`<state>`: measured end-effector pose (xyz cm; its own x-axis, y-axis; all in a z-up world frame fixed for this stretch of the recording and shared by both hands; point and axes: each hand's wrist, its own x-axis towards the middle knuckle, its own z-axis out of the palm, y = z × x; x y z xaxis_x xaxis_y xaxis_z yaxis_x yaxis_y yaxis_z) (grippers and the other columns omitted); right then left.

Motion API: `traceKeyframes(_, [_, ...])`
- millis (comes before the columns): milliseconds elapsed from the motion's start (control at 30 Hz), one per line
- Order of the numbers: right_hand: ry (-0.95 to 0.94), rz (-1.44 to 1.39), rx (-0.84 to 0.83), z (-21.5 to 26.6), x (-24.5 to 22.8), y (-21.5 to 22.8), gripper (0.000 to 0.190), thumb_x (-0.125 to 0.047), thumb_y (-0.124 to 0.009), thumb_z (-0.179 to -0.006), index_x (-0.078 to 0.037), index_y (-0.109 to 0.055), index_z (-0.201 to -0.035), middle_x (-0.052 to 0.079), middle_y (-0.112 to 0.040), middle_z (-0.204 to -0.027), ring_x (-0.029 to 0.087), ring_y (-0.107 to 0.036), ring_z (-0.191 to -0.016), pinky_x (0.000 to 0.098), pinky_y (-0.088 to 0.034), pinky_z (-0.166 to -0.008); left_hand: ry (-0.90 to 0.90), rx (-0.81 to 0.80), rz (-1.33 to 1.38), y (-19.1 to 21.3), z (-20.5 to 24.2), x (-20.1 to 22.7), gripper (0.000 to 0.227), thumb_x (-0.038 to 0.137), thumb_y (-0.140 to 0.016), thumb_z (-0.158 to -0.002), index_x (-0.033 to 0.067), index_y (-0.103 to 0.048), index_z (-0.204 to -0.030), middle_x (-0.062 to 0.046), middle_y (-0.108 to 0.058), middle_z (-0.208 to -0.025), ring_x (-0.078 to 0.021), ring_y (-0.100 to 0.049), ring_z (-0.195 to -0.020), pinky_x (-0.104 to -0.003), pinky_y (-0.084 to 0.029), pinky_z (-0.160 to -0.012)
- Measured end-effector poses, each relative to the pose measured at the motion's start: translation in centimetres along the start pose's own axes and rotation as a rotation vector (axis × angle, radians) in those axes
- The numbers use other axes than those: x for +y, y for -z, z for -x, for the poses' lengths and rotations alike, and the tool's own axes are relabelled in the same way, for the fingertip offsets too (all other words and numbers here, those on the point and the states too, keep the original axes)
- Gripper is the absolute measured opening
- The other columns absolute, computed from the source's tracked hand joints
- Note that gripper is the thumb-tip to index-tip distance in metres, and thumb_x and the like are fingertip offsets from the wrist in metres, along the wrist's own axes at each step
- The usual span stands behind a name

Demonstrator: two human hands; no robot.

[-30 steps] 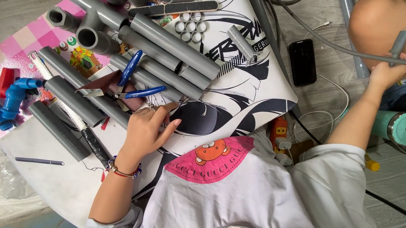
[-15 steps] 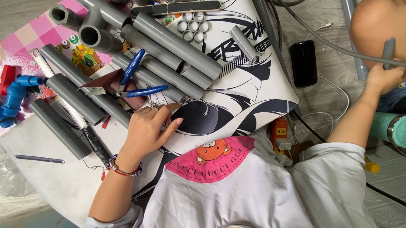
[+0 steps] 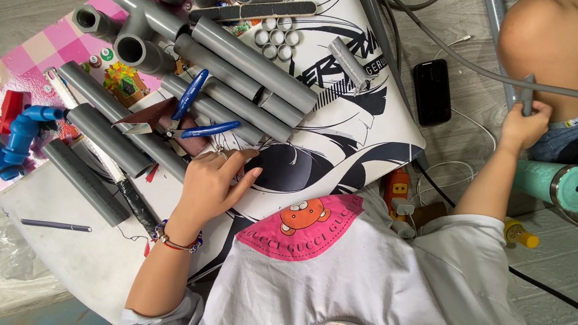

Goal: Assembling PVC pipes by sanding the ends and joining them with various fittings on a low work surface.

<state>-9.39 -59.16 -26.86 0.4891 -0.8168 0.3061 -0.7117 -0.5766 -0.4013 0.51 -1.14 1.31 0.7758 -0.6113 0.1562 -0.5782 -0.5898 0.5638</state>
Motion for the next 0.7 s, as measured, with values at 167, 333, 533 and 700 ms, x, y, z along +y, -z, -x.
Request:
traceKeyframes(167, [-0.141, 0.047, -0.131, 1.3, 0.2, 0.1, 0.018, -0.018, -0.066, -0.071, -0.012, -0.056, -0.085, 0.006, -0.064, -0.075, 0.018, -0.062, -0.058, 0.0301, -0.05, -0.054, -0.003, 0.012, 0.005, 0.1, 0.0, 0.1, 0.016, 0.02, -0.058, -0.08, 0.0051, -0.06, -0.086, -0.001, -0.048, -0.051, -0.0159, -0.042, -0.043, -0.026, -0.036, -0.05])
traceKeyframes(333, [-0.256, -0.06, -0.357, -1.1, 0.7, 0.6, 0.025, -0.019, -0.06, -0.077, -0.003, -0.056, -0.095, 0.008, -0.062, -0.072, 0.014, -0.057, -0.039, 0.0216, -0.044, -0.033, 0.004, 0.007, -0.003, 0.1, 0.2, 0.0, 0.015, 0.02, -0.058, -0.08, 0.0055, -0.06, -0.084, -0.001, -0.048, -0.05, -0.0157, -0.042, -0.042, -0.026, -0.036, -0.048])
traceKeyframes(533, [-0.419, -0.05, -0.609, -7.5, 2.8, -0.4, 0.021, -0.028, -0.068, -0.079, -0.011, -0.056, -0.082, 0.001, -0.059, -0.061, 0.008, -0.049, -0.042, 0.0241, -0.04, -0.035, 0.001, 0.018, -0.011, 0.0, 0.3, 0.0, 0.014, 0.019, -0.059, -0.08, 0.0052, -0.06, -0.081, -0.001, -0.05, -0.05, -0.0157, -0.043, -0.042, -0.026, -0.037, -0.049])
traceKeyframes(700, [-0.377, -0.042, -0.724, -11.7, 2.7, 0.6, 0.02, -0.022, -0.059, -0.086, -0.006, -0.055, -0.074, 0.005, -0.056, -0.06, 0.011, -0.046, -0.039, 0.0275, -0.04, -0.032, 0.004, 0.012, 0.001, 0.2, 0.3, 0.0, 0.015, 0.02, -0.058, -0.079, 0.0055, -0.061, -0.082, -0.002, -0.052, -0.053, -0.0157, -0.045, -0.043, -0.025, -0.038, -0.048])
